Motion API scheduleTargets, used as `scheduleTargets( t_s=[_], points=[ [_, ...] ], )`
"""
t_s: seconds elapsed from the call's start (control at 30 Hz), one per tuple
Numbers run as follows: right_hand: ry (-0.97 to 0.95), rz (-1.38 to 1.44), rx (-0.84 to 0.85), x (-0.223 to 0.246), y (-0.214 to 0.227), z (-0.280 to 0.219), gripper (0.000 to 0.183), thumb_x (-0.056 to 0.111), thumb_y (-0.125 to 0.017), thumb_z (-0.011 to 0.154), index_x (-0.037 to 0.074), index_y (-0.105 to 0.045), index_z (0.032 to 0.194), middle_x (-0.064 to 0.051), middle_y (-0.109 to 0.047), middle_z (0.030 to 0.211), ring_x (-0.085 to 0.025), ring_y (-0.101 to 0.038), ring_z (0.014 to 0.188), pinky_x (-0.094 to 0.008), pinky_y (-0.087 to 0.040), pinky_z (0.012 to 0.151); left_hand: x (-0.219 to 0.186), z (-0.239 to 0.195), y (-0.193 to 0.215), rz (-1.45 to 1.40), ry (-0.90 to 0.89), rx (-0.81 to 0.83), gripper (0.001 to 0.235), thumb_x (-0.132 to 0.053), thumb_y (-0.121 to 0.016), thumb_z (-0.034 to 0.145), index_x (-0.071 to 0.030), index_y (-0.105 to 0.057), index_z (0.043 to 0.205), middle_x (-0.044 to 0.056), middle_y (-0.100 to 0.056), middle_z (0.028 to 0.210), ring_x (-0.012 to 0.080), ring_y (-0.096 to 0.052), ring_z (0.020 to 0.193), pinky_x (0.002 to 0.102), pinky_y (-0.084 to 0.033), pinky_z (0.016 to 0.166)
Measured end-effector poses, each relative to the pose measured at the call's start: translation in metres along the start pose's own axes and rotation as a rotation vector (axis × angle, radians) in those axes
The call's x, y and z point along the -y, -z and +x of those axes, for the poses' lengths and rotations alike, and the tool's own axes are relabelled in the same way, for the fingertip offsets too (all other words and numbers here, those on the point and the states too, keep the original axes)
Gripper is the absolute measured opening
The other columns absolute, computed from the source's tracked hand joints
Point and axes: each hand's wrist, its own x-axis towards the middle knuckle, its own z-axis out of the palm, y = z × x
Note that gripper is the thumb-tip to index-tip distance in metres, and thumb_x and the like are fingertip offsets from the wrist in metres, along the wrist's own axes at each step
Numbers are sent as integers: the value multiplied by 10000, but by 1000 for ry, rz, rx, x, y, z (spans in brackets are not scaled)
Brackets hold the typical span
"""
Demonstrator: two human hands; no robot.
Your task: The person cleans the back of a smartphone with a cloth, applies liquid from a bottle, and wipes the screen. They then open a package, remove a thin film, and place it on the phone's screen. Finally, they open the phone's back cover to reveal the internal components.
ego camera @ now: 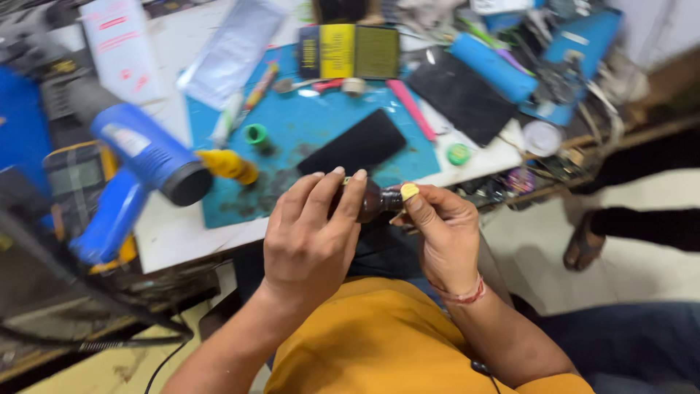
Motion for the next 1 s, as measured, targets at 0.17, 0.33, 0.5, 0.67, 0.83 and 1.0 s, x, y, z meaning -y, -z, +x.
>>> scheduleTargets(
  t_s=[0.17, 0.33, 0.5, 0.67, 0.83, 1.0],
  points=[
    [12, 320, -139, 0, 53, -2, 125, 103, -680, 1015, 43, -744, 1105, -86, -761, 1060, -186, -731, 928, -334, -611, 796, -35, 45, -23, 63, -275, 130, 468, -158, -644, 897, -54, -661, 1352, 135, -645, 1258, 312, -597, 1144, 457, -505, 973],
    [-5, 504, -270, 3, 94, -11, 144, 134, -643, 1042, 44, -732, 1111, -76, -755, 1021, -180, -727, 908, -315, -595, 768, -79, 76, -52, 138, -457, 219, 464, -234, -616, 907, -51, -629, 1334, 108, -611, 1152, 278, -583, 1069, 459, -499, 880],
    [32, 573, -376, 12, 117, -20, 150, 155, -620, 1060, 42, -717, 1081, -69, -750, 1008, -163, -720, 909, -303, -586, 754, -110, 92, -78, 93, -526, 285, 443, -239, -621, 897, -70, -640, 1306, 86, -599, 1093, 277, -578, 1080, 443, -500, 866],
    [54, 368, -464, 26, 127, -26, 143, 138, -681, 1049, 7, -717, 1092, -66, -724, 961, -138, -672, 806, -282, -545, 722, -111, 93, -88, -190, -418, 378, 536, -152, -698, 805, -67, -630, 1330, 99, -626, 1153, 322, -590, 1109, 427, -504, 885],
    [-111, 415, -242, 52, 117, -31, 195, 153, -710, 1026, -27, -694, 1099, -83, -699, 980, -143, -615, 801, -277, -487, 730, -94, 58, -80, -561, -26, 333, 643, -128, -848, 734, -36, -624, 1329, 151, -658, 1183, 354, -650, 1083, 410, -527, 923],
    [-397, 775, 112, 49, 77, -14, 282, 201, -674, 998, -36, -686, 1149, -78, -672, 1017, -138, -556, 823, -272, -436, 679, -52, -4, -49, -737, 287, 154, 636, -125, -896, 747, -10, -612, 1305, 149, -719, 1189, 260, -746, 1083, 324, -568, 964]
  ],
)
